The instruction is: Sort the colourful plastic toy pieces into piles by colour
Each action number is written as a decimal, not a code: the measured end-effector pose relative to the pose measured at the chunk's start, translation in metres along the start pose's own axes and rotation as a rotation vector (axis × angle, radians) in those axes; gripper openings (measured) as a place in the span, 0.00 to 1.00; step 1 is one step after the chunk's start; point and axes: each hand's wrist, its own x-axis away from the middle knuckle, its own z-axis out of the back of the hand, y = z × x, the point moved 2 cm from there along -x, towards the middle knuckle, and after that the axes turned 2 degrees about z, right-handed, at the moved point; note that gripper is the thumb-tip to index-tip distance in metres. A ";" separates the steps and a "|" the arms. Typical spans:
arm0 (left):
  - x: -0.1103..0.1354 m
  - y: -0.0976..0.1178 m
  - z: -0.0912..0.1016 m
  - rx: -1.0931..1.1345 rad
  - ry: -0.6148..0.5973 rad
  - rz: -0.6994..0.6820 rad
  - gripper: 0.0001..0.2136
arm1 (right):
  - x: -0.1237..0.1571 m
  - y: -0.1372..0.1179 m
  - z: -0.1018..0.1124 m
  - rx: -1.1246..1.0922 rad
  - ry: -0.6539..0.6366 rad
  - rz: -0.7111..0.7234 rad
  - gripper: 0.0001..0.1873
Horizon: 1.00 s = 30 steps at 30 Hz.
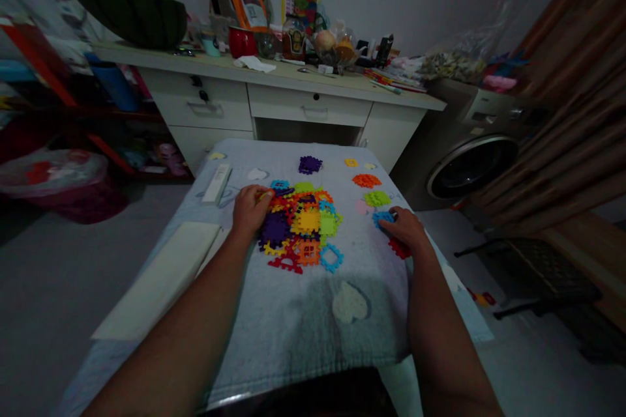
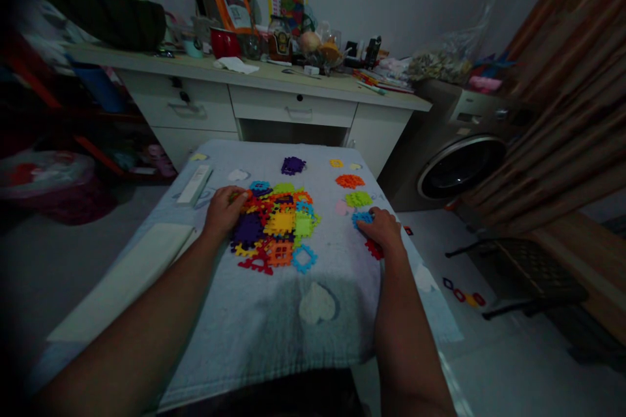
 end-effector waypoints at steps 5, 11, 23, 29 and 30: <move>-0.001 -0.002 0.000 0.021 -0.002 -0.002 0.12 | 0.002 -0.009 0.007 0.141 0.071 -0.064 0.32; -0.002 -0.002 0.000 0.024 -0.027 -0.001 0.12 | 0.020 -0.069 0.008 -0.154 0.006 0.429 0.11; -0.002 -0.004 0.001 0.012 -0.056 -0.032 0.14 | 0.084 -0.130 -0.017 0.110 -0.447 0.611 0.35; -0.003 -0.004 0.000 0.006 -0.074 -0.032 0.14 | 0.077 -0.126 -0.009 0.053 -0.485 0.647 0.30; -0.004 -0.003 0.000 0.002 -0.077 -0.036 0.14 | 0.075 -0.123 -0.005 0.038 -0.482 0.657 0.29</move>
